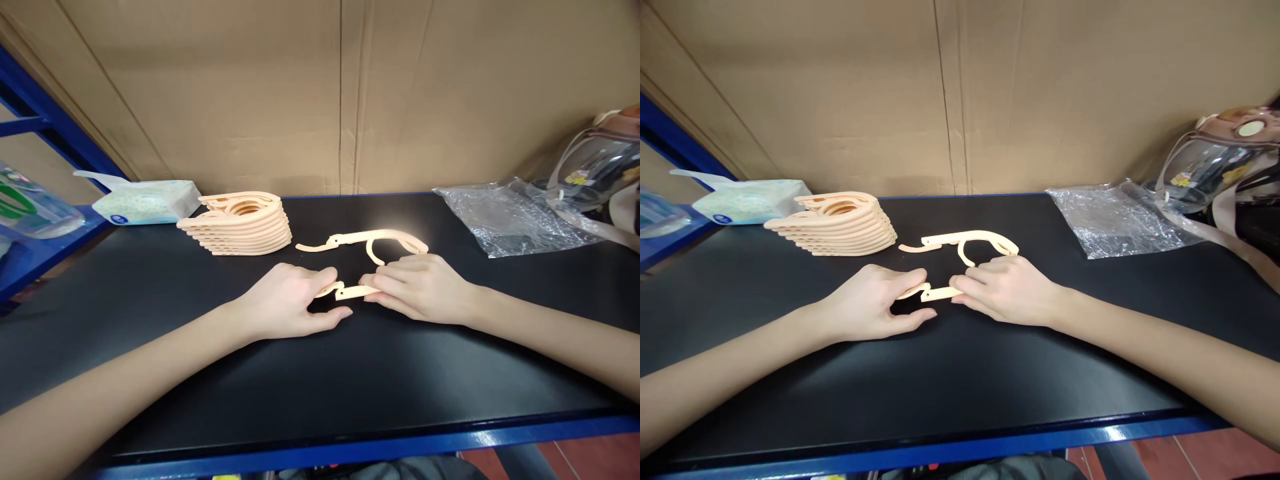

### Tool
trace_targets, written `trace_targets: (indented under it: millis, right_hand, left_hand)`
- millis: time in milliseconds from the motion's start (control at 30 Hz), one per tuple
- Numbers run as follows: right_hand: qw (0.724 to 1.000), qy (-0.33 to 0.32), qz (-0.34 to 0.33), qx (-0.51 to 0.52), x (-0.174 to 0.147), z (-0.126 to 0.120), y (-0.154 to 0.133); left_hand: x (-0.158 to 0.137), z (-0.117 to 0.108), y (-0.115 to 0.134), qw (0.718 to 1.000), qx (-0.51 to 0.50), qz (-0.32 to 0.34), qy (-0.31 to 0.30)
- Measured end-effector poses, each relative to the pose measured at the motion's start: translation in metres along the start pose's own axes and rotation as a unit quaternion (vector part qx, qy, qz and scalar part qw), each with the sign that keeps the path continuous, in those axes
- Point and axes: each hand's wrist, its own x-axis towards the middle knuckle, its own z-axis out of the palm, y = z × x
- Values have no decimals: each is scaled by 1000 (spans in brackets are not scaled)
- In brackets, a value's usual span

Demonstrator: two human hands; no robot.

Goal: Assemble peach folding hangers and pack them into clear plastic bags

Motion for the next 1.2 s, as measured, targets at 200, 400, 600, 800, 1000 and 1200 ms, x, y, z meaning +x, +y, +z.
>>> trace_targets:
  millis: [200,400,600,800,1000,1200]
  right_hand:
    - [1000,-1,7,10,0,1,1]
    - [999,-21,28,31,0,2,2]
    - [998,-27,30,52,-1,2,3]
    - [997,-39,27,57,-1,1,3]
    - [997,-30,27,61,-2,1,3]
    - [997,-34,15,60,-3,1,4]
  left_hand:
    - [1,3,-3,1000,9,5,19]
    - [1,1,-2,1000,-6,-26,14]
    - [1,-3,1,999,7,-26,-19]
    - [0,-4,1,997,60,16,-37]
    - [2,-4,-1,990,122,39,-59]
    - [1,-2,-2,983,164,68,-53]
